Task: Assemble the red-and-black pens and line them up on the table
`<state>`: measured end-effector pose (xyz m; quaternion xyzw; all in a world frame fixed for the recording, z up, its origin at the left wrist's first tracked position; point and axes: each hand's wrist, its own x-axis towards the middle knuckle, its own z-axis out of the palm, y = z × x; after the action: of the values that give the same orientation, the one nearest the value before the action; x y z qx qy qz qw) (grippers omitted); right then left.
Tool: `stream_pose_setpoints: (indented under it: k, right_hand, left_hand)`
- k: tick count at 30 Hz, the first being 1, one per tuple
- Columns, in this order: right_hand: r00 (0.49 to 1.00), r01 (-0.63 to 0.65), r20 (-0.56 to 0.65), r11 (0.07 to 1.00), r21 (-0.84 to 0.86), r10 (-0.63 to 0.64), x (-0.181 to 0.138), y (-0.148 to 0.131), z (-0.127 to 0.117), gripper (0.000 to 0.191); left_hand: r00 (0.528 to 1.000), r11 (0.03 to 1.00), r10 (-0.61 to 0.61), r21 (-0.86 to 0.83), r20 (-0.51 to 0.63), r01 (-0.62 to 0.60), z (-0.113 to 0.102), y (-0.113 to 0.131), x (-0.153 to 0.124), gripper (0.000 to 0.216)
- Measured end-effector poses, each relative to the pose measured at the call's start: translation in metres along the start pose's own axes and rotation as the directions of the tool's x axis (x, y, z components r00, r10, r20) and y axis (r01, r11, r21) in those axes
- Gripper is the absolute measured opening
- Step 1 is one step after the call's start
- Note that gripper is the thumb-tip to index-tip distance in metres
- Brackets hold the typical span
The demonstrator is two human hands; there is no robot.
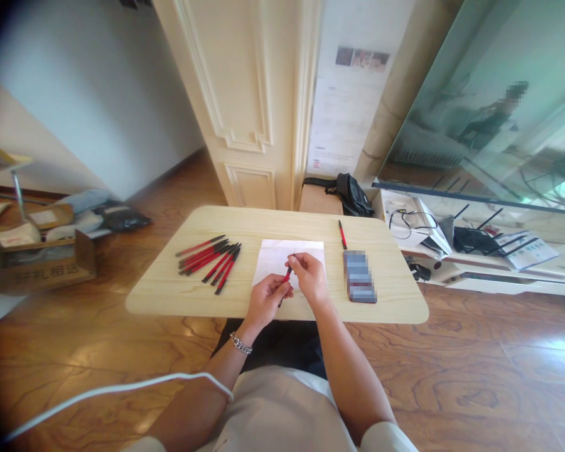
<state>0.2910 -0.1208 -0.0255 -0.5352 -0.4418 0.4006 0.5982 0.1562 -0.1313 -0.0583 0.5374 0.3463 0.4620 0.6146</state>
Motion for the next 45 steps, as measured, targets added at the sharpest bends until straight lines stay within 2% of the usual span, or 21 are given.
stream_pose_setpoints:
  k: [3,8,14,20,26,31,34,40,45]
  right_hand:
    - [0.997,-0.004,-0.073,1.0,-0.019,0.003,0.0007,0.0029,-0.0002,0.033]
    - [0.999,-0.019,0.042,0.999,0.035,0.017,-0.0032,0.0006,-0.0001,0.037]
    - [0.998,-0.023,-0.053,0.999,0.027,0.024,-0.0016,0.0055,0.0015,0.03]
    - [0.999,-0.028,0.036,0.999,0.02,0.027,-0.0041,0.0006,-0.0005,0.034]
    - [0.992,-0.005,-0.129,0.994,-0.106,-0.009,-0.0023,0.0093,0.0021,0.033]
    - [0.983,0.001,-0.178,0.984,-0.177,-0.033,-0.0051,0.0067,0.0027,0.034]
    - [0.984,0.007,-0.173,0.986,-0.165,-0.036,-0.006,0.0026,0.0016,0.035]
    - [0.999,-0.014,-0.036,1.0,-0.017,0.014,-0.0038,0.0012,0.0013,0.039]
    - [0.988,0.01,-0.152,0.991,-0.136,-0.031,-0.0025,0.0076,0.0028,0.035]
  left_hand:
    - [1.0,1.0,-0.007,0.007,0.005,0.007,0.0,-0.0011,-0.0002,0.029]
    - [1.0,1.0,-0.014,-0.013,-0.003,0.014,0.0003,-0.003,0.0004,0.03]
    - [1.0,1.0,0.011,0.024,0.007,-0.011,0.0,-0.0025,-0.0003,0.027]
    - [1.0,0.999,0.013,0.031,-0.017,-0.012,0.0007,-0.0016,0.0,0.027]
    - [0.999,0.986,0.038,0.162,-0.009,-0.036,0.0,-0.0043,-0.0024,0.023]
    - [0.998,0.97,0.055,0.237,0.004,-0.055,-0.0001,-0.0014,-0.0033,0.022]
    - [0.998,0.967,0.063,0.246,-0.007,-0.059,0.0009,-0.0005,-0.0025,0.024]
    - [0.999,0.987,0.033,0.159,-0.026,-0.028,0.0018,-0.0036,-0.0007,0.026]
    - [0.998,0.969,0.06,0.242,-0.011,-0.056,0.0006,-0.0026,-0.0028,0.024]
